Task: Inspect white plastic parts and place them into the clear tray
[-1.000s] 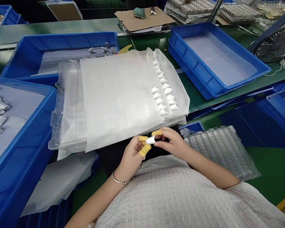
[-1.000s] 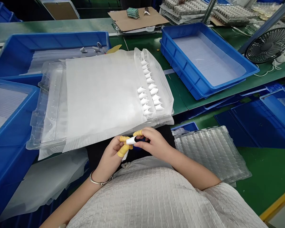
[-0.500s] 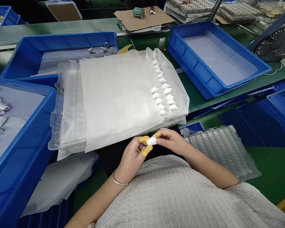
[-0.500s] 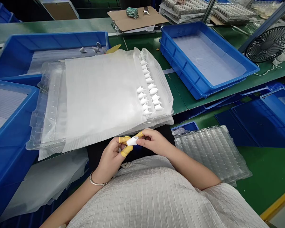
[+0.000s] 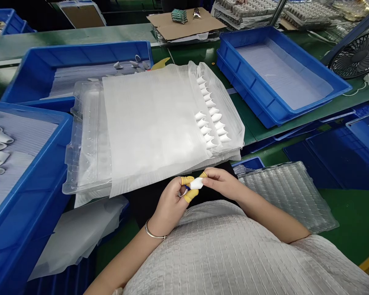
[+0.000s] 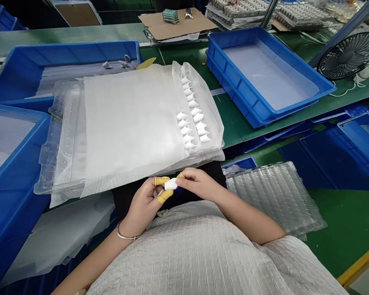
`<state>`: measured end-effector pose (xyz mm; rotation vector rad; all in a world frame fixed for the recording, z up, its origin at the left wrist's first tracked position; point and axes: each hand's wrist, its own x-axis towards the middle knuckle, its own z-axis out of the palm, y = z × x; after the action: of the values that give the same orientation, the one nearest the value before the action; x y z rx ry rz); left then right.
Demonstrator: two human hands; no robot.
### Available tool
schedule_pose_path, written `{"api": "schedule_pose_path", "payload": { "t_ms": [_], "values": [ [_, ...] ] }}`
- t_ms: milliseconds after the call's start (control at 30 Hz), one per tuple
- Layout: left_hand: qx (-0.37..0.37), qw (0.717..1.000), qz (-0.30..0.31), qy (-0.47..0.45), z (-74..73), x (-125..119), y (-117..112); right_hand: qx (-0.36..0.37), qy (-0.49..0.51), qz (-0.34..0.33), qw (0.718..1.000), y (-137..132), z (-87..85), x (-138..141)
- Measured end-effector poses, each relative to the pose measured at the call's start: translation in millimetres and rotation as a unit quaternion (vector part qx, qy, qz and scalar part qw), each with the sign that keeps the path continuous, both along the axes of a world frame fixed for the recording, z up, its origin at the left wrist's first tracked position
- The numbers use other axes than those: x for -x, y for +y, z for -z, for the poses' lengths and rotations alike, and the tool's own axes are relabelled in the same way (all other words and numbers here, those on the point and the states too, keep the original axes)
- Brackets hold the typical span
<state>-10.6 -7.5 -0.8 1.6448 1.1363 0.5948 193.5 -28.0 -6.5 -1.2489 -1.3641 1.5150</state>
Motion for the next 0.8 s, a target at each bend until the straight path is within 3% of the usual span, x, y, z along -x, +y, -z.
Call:
{"api": "schedule_pose_path", "payload": {
  "t_ms": [167,300,500,800],
  "values": [
    [0.010,1.000,0.003,-0.025,1.3,0.2,0.7,-0.100,-0.076,0.004,0.992,-3.3,-8.5,-3.8],
    [-0.048,0.999,0.009,-0.012,-2.9,-0.6,0.7,-0.155,-0.119,-0.014,0.981,-4.3,-5.6,-2.9],
    [-0.124,0.992,0.030,0.012,-7.5,-0.3,1.0,-0.153,-0.106,-0.023,0.982,-4.0,2.8,0.3],
    [-0.122,0.991,0.049,0.034,-9.9,0.1,1.1,-0.121,-0.105,-0.034,0.987,-6.2,2.0,1.0]
  ]
}}
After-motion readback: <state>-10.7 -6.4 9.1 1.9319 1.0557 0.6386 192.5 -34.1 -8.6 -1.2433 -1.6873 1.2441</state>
